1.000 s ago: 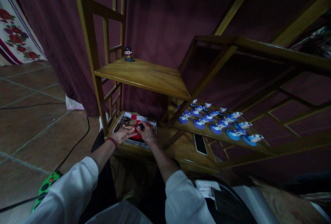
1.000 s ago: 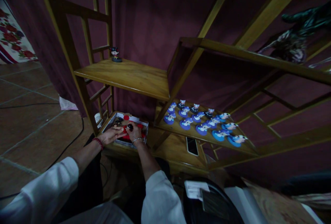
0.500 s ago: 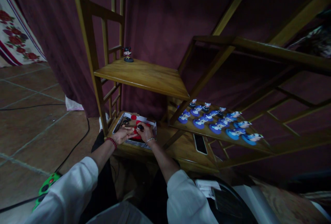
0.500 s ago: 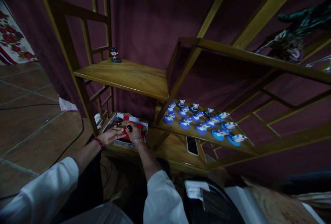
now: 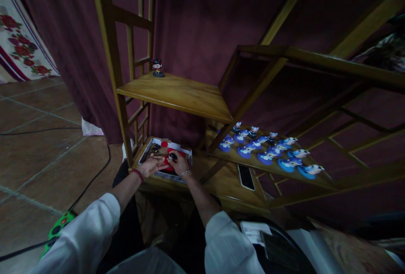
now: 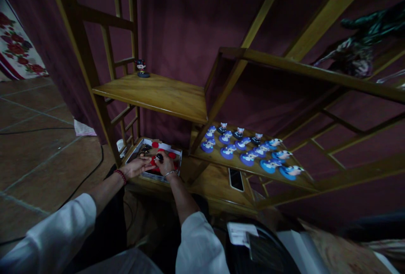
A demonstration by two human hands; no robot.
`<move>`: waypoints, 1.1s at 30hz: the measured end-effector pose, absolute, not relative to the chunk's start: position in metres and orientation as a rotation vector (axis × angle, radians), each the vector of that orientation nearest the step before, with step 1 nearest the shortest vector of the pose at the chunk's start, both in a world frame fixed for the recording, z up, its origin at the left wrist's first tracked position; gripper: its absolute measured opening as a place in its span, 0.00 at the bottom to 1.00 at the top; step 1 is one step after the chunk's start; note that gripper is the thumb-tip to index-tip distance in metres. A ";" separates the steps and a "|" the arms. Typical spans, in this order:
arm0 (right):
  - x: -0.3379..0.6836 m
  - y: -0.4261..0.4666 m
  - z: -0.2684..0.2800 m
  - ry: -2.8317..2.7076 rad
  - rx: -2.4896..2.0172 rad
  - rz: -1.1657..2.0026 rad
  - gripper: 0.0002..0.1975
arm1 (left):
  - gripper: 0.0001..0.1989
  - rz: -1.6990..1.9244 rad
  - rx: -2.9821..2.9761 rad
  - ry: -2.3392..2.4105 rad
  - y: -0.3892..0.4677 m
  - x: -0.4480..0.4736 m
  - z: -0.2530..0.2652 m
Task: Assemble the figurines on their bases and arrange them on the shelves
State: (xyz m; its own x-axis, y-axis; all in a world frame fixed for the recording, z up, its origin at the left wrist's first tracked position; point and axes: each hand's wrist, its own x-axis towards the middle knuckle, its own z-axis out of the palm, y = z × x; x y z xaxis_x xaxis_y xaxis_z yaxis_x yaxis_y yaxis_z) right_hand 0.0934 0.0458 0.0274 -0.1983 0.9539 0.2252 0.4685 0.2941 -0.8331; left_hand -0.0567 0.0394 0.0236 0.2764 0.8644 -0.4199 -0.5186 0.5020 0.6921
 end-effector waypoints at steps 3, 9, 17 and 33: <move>0.092 0.045 0.027 -1.775 -1.270 0.829 0.13 | 0.08 0.960 0.502 0.876 0.040 -0.057 0.023; 0.094 0.045 0.025 -1.786 -1.314 0.803 0.13 | 0.11 0.910 0.535 0.811 0.037 -0.057 0.026; 0.098 0.045 0.029 -1.821 -1.322 0.748 0.11 | 0.11 0.891 0.558 0.803 0.035 -0.056 0.027; 0.109 0.039 0.039 -1.918 -1.279 0.748 0.10 | 0.07 0.830 0.596 0.693 0.037 -0.047 0.013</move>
